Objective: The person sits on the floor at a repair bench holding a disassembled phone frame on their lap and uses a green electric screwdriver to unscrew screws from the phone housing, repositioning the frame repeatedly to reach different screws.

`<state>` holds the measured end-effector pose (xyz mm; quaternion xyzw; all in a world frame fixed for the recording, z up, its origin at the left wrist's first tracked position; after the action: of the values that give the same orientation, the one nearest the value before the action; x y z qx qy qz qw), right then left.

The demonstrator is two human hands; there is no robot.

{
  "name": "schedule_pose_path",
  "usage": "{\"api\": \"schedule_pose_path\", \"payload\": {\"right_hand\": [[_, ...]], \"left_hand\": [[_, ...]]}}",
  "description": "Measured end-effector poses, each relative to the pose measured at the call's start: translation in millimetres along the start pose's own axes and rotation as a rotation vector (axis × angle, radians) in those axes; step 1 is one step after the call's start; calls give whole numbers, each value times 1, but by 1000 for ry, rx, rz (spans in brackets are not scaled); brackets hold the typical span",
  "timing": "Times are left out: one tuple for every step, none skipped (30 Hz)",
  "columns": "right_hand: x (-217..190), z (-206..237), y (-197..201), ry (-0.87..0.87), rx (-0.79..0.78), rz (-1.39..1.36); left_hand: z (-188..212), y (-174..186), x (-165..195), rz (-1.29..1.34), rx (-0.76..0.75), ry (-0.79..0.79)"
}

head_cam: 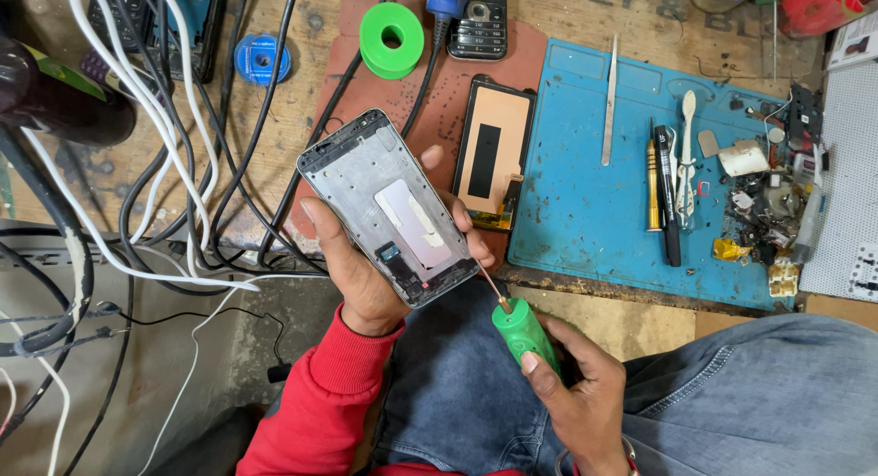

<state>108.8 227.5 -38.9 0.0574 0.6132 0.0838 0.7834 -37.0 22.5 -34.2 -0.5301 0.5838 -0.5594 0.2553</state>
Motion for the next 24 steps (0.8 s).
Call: {"api": "schedule_pose_path", "payload": {"right_hand": [[0, 0, -1, -11, 3, -16], [1, 0, -2, -22, 7, -32], [2, 0, -2, -33, 10, -48], [2, 0, -2, -29, 12, -44], [1, 0, -2, -24, 13, -41], [1, 0, -2, -19, 16, -38], [1, 0, -3, -25, 18, -42], [1, 0, -3, -29, 21, -47], [1, 0, -3, -34, 25, -52], [1, -1, -4, -31, 23, -56], [1, -1, -4, -28, 19, -60], [1, -1, -4, -25, 17, -64], [0, -2, -4, -23, 15, -61], [0, -2, -4, -22, 13, -57], [0, -2, -5, -21, 12, -54], [-1, -2, -5, -21, 11, -59], [-1, -2, -5, -19, 11, -64], [-1, -3, -5, -17, 11, -68], [-1, -3, -5, -17, 9, -67], [-1, -3, -5, -18, 7, -67], [-2, -3, -5, -18, 7, -66], [-2, -3, -5, -16, 5, -72], [-2, -4, -6, -14, 3, -77], [-2, -4, -6, -11, 1, -83]], "left_hand": [[1, 0, 0, 3, 2, 2], [1, -1, 0, 6, 4, 4], [1, -1, 0, 9, 5, 6], [1, -1, -1, -1, 10, 5], [1, -1, -1, -11, 14, 5], [1, 0, -1, -20, 17, 6], [1, 0, -1, -13, 12, 6], [1, 0, -1, -6, 6, 7], [1, 0, -2, 0, 0, 9], [1, 0, -2, 3, -16, 0], [1, 0, -2, 5, -31, -10], [1, -1, -2, 9, -46, -20], [1, 0, -2, 2, -43, -18], [1, 1, -2, -6, -39, -16], [2, 1, -2, -12, -34, -14], [3, 1, -2, 4, -31, -11], [3, 2, -2, 20, -29, -8], [3, 2, -3, 36, -27, -5], [3, 2, -2, 38, -30, -5], [3, 2, -2, 41, -31, -4], [3, 3, -3, 44, -35, -4], [3, 3, -3, 45, -37, -2], [3, 3, -3, 46, -39, -1], [3, 4, -3, 47, -42, 1]]}}
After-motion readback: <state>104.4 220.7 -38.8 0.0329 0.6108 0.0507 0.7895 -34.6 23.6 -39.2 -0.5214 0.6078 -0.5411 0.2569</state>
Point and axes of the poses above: each hand's wrist, its own z-axis away from the middle knuckle, its own y-axis out of the back of the hand, x = y × z, the point moved 4 cm from there along -z, towards the middle knuckle, and after that the axes turned 12 degrees about -x, right-handed, at the moved point
